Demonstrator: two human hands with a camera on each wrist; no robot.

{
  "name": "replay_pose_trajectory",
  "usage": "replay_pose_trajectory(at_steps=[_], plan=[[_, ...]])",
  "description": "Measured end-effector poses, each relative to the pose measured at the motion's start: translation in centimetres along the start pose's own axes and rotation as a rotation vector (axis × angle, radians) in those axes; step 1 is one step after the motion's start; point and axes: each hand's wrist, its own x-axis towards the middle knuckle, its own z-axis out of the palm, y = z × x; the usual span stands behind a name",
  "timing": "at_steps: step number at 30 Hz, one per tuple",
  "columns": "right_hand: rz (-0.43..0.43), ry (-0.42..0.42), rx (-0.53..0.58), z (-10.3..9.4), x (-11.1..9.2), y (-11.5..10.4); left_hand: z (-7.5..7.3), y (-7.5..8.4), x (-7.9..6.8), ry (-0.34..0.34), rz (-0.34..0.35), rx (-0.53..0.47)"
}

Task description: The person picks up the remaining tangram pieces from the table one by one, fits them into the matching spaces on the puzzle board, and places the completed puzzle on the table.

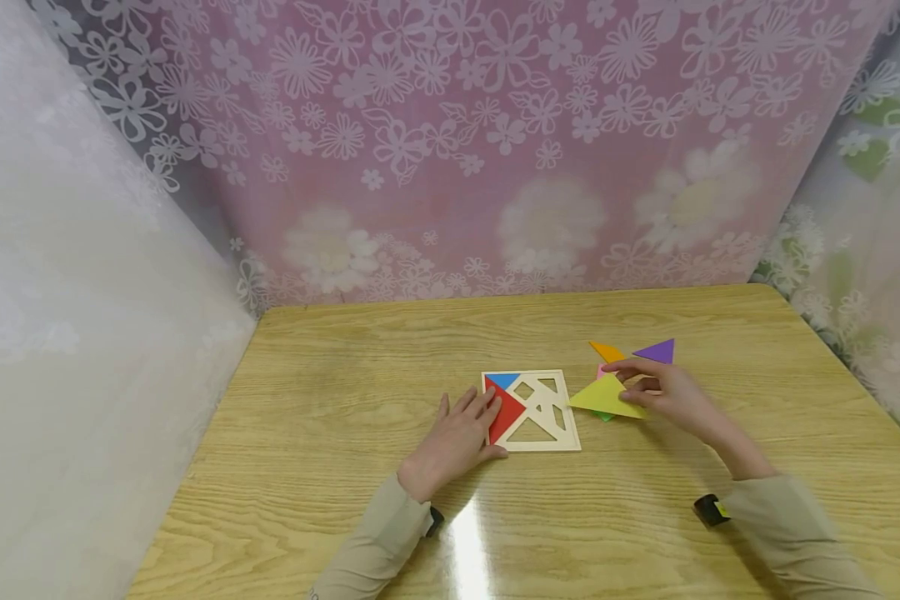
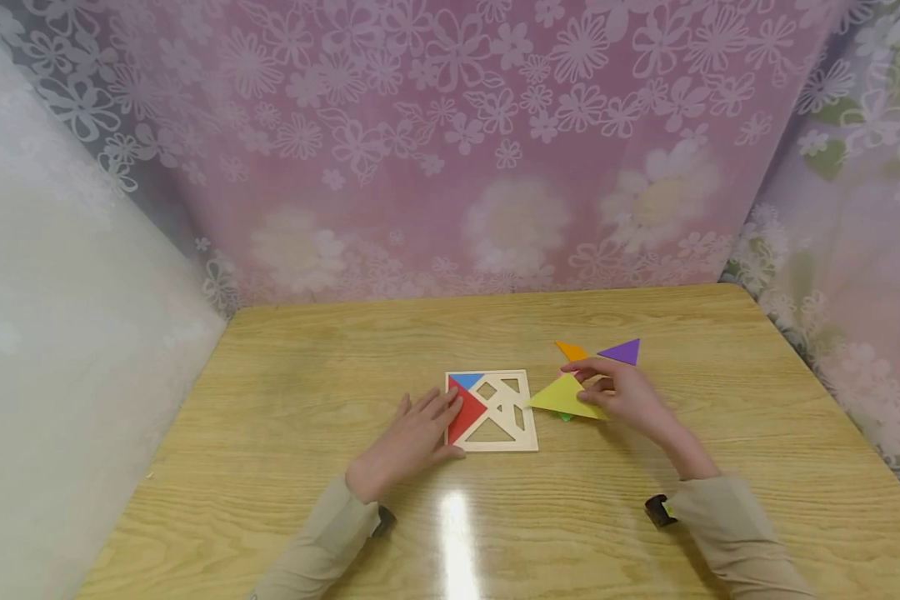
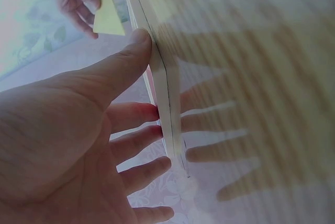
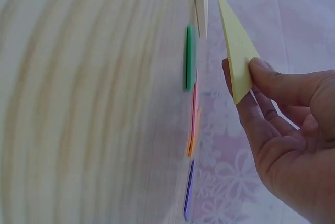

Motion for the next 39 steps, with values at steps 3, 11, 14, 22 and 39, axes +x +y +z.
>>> replay_pose_trajectory(at_steps=[3, 11, 14, 22, 39], plan=[[-0.05, 0.008, 0.02, 0.8, 0.4, -0.4, 0.0, 0.0, 0.0, 0.0, 0.0, -0.003], [-0.079, -0.02, 0.025, 2.6, 1.5, -1.8, -0.1, 0.0, -0.1, -0.003, 0.0, -0.008], [-0.064, -0.034, -0.003, 3.3, 1.9, -2.2, -0.1, 0.1, -0.1, -0.002, -0.001, -0.014], [-0.087, -0.046, -0.033, 4.6, 2.8, -3.4, -0.2, 0.1, -0.1, 0.006, 0.002, -0.01], [-0.016, -0.143, -0.012, 6.5, 3.6, -5.6, 0.0, -0.1, 0.1, -0.002, -0.004, 0.009]])
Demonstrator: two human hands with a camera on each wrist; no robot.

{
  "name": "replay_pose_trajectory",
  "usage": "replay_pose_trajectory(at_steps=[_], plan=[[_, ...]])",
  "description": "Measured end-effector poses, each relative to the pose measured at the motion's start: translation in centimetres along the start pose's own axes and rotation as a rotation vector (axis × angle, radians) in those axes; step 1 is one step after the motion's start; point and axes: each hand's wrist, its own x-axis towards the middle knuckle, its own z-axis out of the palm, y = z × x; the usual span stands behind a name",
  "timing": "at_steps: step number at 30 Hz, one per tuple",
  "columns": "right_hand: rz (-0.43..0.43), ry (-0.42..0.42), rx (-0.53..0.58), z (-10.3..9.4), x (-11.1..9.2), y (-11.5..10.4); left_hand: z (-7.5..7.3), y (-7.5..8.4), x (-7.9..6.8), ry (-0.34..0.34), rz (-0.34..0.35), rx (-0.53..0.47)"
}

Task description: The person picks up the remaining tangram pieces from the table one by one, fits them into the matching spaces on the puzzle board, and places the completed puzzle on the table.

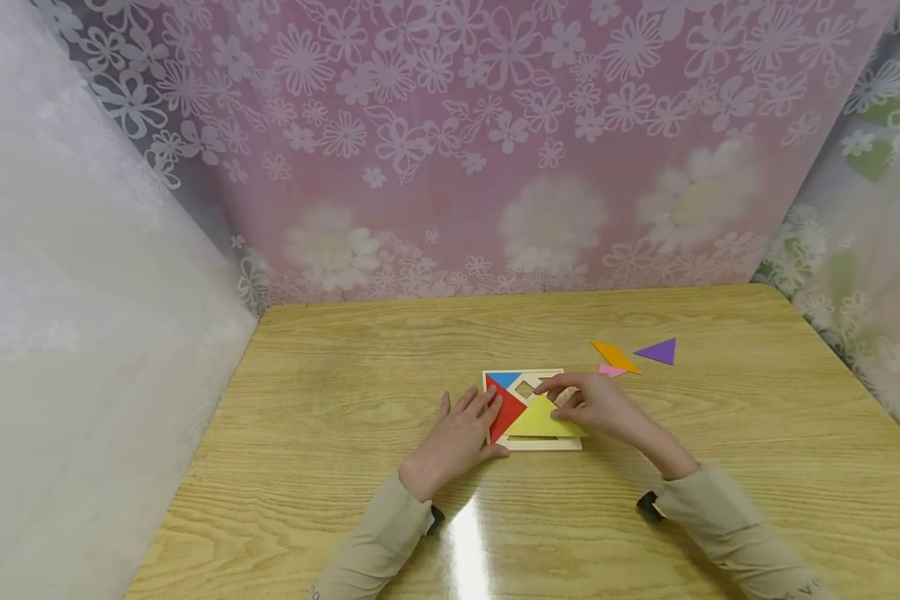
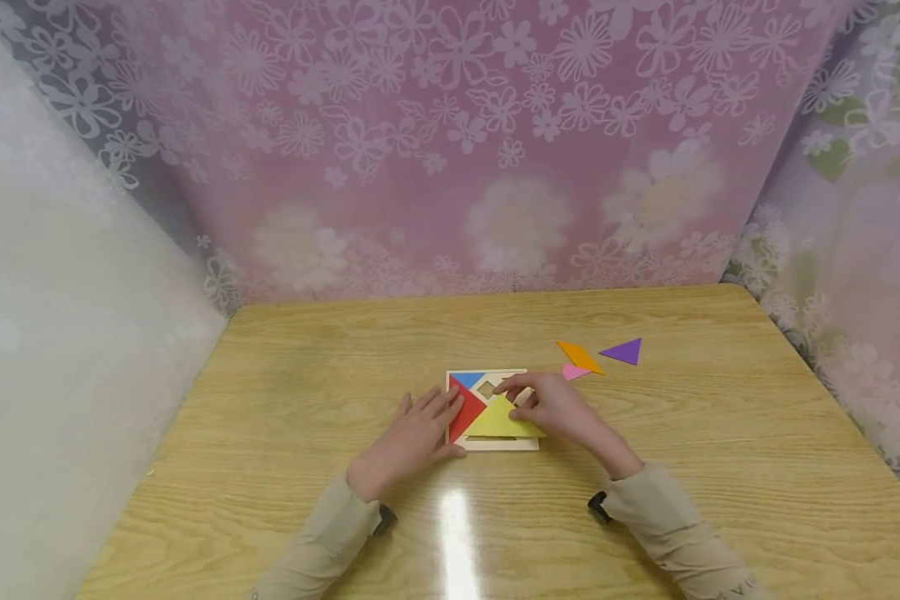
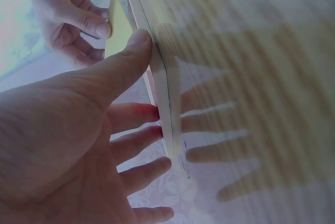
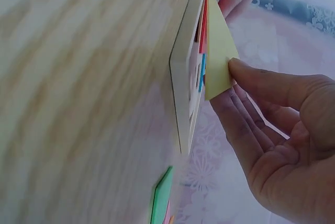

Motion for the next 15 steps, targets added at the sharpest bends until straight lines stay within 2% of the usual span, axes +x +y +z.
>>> replay_pose_trajectory(at_steps=[8, 15], plan=[[-0.03, -0.005, -0.03, 0.8, 0.3, -0.4, 0.0, 0.0, 0.0, -0.004, -0.007, 0.005], [-0.092, -0.015, -0.037, 1.3, 0.4, -0.6, -0.1, 0.2, 0.0, -0.006, -0.008, -0.002]])
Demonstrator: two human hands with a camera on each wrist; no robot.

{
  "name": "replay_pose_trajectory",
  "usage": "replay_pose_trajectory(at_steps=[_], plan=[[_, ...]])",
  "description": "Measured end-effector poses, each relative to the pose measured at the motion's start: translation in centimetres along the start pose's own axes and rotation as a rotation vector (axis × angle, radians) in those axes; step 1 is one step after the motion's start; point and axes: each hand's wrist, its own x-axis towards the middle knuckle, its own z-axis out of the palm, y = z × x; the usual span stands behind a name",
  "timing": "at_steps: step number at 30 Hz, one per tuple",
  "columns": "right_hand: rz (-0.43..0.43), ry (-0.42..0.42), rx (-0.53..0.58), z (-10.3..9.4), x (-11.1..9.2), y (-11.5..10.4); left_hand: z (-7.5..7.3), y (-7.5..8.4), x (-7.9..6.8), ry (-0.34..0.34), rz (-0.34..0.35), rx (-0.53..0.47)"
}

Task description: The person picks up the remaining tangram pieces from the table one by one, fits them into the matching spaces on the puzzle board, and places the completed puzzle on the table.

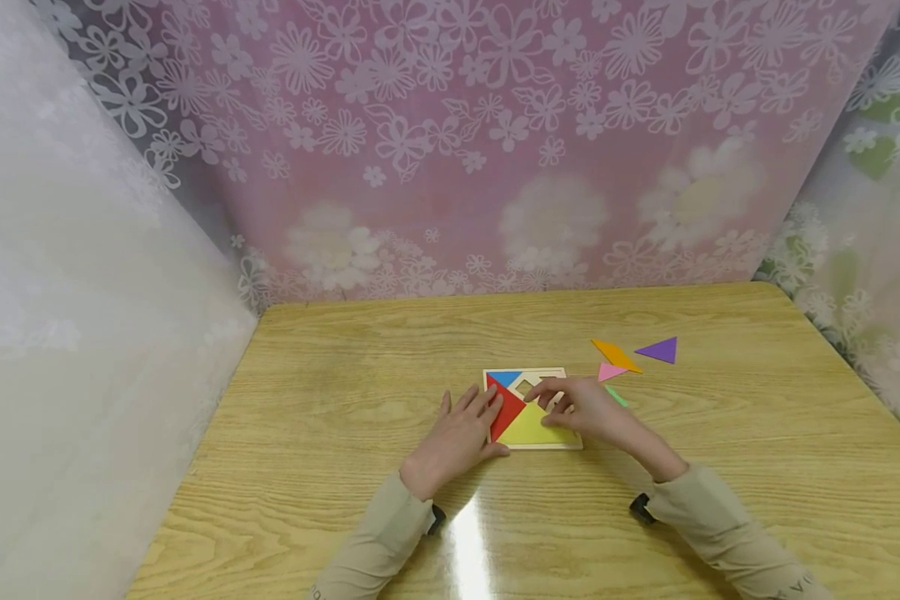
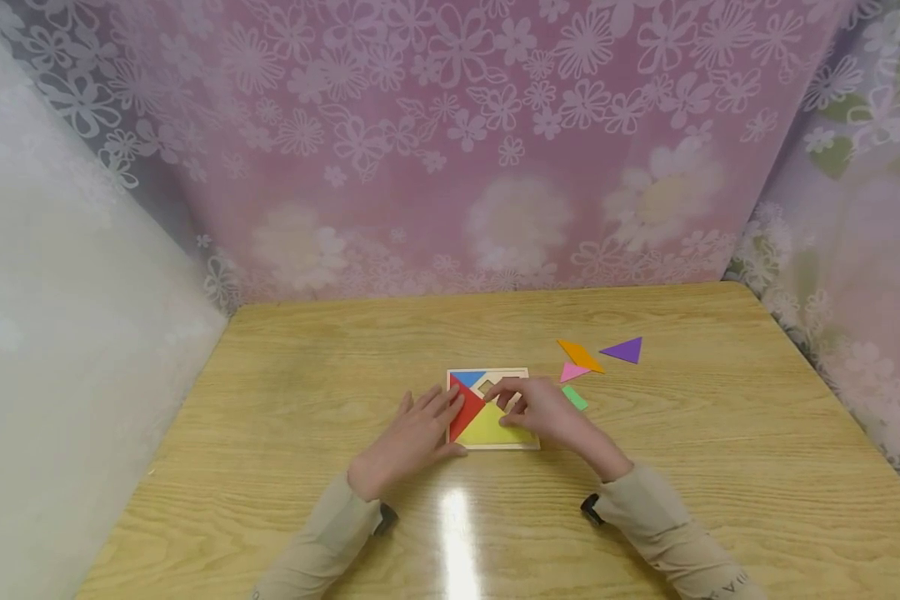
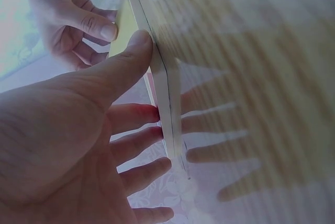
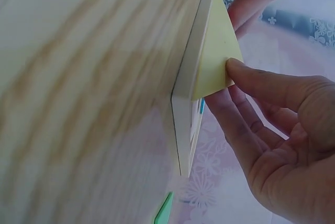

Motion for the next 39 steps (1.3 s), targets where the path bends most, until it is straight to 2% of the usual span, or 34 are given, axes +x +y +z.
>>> replay_pose_trajectory(at_steps=[26, 39], plan=[[-0.01, 0.033, -0.207, 0.8, 0.3, -0.9, 0.0, 0.2, 0.0, 0.0, -0.008, 0.022], [0.036, 0.012, -0.237, 1.3, 0.5, -1.5, 0.0, 0.0, -0.1, 0.022, 0.002, 0.023]])
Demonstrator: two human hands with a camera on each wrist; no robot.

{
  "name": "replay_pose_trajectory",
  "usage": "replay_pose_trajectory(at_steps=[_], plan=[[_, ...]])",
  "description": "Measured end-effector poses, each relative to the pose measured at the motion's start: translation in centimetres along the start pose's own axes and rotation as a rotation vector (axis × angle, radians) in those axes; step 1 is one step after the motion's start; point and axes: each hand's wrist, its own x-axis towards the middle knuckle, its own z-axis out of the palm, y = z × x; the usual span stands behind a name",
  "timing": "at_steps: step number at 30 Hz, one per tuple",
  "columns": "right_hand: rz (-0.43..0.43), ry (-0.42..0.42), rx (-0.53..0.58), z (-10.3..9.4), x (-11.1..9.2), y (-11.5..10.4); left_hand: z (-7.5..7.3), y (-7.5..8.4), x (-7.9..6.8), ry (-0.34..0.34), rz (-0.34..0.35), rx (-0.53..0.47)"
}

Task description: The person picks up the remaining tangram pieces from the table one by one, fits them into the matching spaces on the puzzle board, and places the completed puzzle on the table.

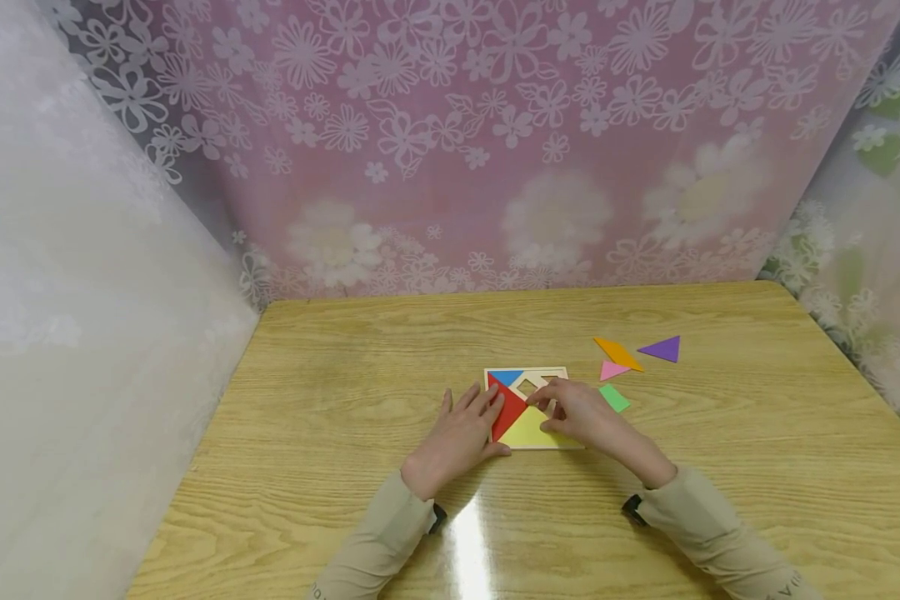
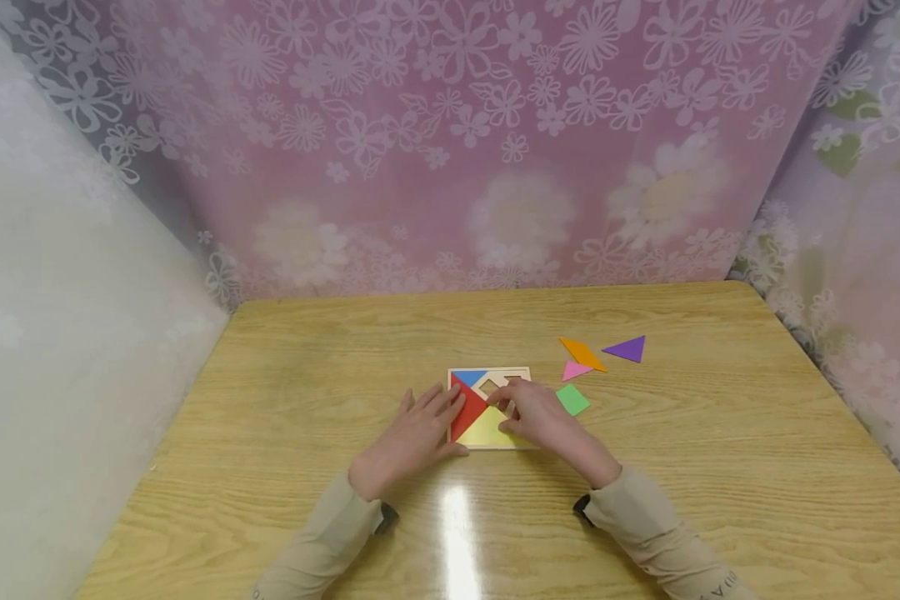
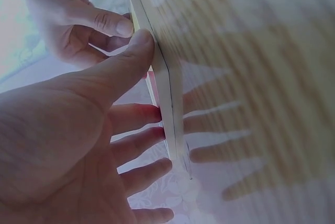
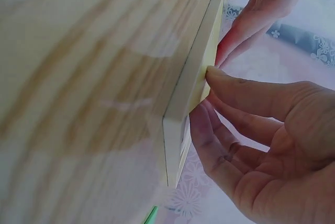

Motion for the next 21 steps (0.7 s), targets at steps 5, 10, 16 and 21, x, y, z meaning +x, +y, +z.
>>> replay_pose_trajectory(at_steps=[5, 10, 16, 21], plan=[[0.002, -0.004, -0.001, 0.1, 0.0, 0.0, 0.0, 0.0, 0.0, -0.001, 0.0, -0.01], [0.014, 0.016, 0.038, 0.0, 0.0, 0.3, 0.0, 0.0, 0.0, -0.004, -0.003, -0.016], [0.018, 0.163, 0.129, -0.9, -0.3, 0.9, 0.0, 0.0, 0.0, -0.015, 0.002, -0.008], [0.006, 0.254, 0.114, -1.6, -0.5, 1.5, 0.0, 0.0, 0.0, -0.013, -0.002, -0.006]])
